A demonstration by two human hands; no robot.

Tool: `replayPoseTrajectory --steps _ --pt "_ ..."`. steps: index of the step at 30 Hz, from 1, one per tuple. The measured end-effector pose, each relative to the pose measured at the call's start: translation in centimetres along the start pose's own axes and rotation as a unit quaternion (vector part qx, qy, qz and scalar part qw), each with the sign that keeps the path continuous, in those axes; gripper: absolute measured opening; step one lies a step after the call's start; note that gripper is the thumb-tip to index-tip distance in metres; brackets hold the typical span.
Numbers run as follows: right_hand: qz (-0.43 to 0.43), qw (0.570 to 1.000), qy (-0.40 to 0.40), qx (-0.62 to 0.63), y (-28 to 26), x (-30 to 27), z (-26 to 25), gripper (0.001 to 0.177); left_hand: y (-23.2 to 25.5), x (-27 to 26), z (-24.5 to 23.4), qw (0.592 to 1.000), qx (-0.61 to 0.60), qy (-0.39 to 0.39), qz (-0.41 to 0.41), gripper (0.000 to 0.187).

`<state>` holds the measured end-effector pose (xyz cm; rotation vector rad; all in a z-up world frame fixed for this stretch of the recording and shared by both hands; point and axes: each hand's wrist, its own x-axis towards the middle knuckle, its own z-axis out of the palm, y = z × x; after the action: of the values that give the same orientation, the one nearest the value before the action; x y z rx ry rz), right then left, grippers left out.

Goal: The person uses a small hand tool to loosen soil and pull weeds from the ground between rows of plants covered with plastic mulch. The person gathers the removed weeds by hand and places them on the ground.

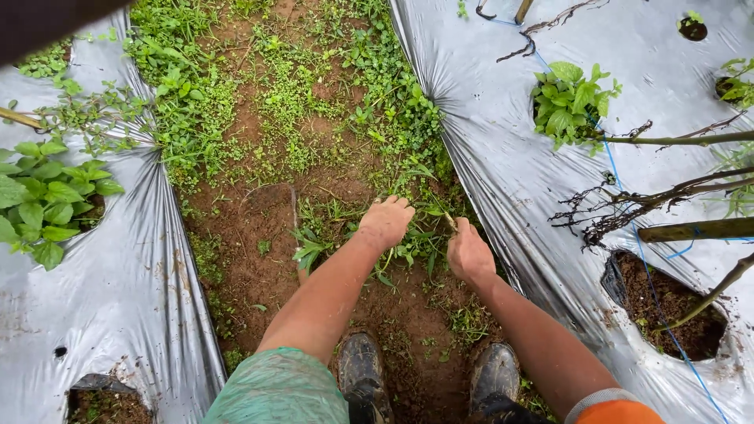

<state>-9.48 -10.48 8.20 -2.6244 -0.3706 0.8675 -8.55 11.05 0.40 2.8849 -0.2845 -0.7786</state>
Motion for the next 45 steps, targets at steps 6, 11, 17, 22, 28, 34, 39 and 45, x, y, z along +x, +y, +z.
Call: replayPoseTrajectory --steps 6,11,17,22,28,34,39,45 --pt "0.031 0.999 0.024 0.023 4.0 0.9 4.8 0.046 2.8 1.1 0.2 0.999 -0.033 -0.025 0.018 0.036" --pt "0.054 0.998 0.004 0.039 4.1 0.6 3.2 0.051 5.7 1.0 1.1 0.996 -0.055 -0.065 0.024 0.044" --pt "0.066 0.995 -0.008 0.081 1.7 -1.0 -0.2 0.052 6.4 5.8 3.6 0.998 -0.052 0.013 -0.026 0.050" --pt "0.065 0.994 -0.015 0.084 2.0 -0.9 -0.7 0.057 7.4 5.8 1.5 0.996 -0.050 0.043 -0.067 0.047" --pt "0.071 0.991 -0.031 0.112 1.0 -1.5 -2.6 0.060 7.9 7.7 2.6 0.991 -0.039 0.027 -0.122 0.025" --pt "0.061 0.992 -0.037 0.100 0.7 -0.8 -2.9 0.068 4.8 9.8 5.8 0.989 -0.048 0.013 -0.138 0.026" --pt "0.051 0.993 -0.052 0.089 7.3 4.6 4.9 0.067 4.8 6.2 0.0 0.985 -0.043 0.065 -0.157 0.026" --pt "0.097 0.982 -0.092 0.130 0.3 -0.8 -1.6 0.055 4.6 5.3 -1.5 0.989 -0.063 0.067 -0.118 0.050"
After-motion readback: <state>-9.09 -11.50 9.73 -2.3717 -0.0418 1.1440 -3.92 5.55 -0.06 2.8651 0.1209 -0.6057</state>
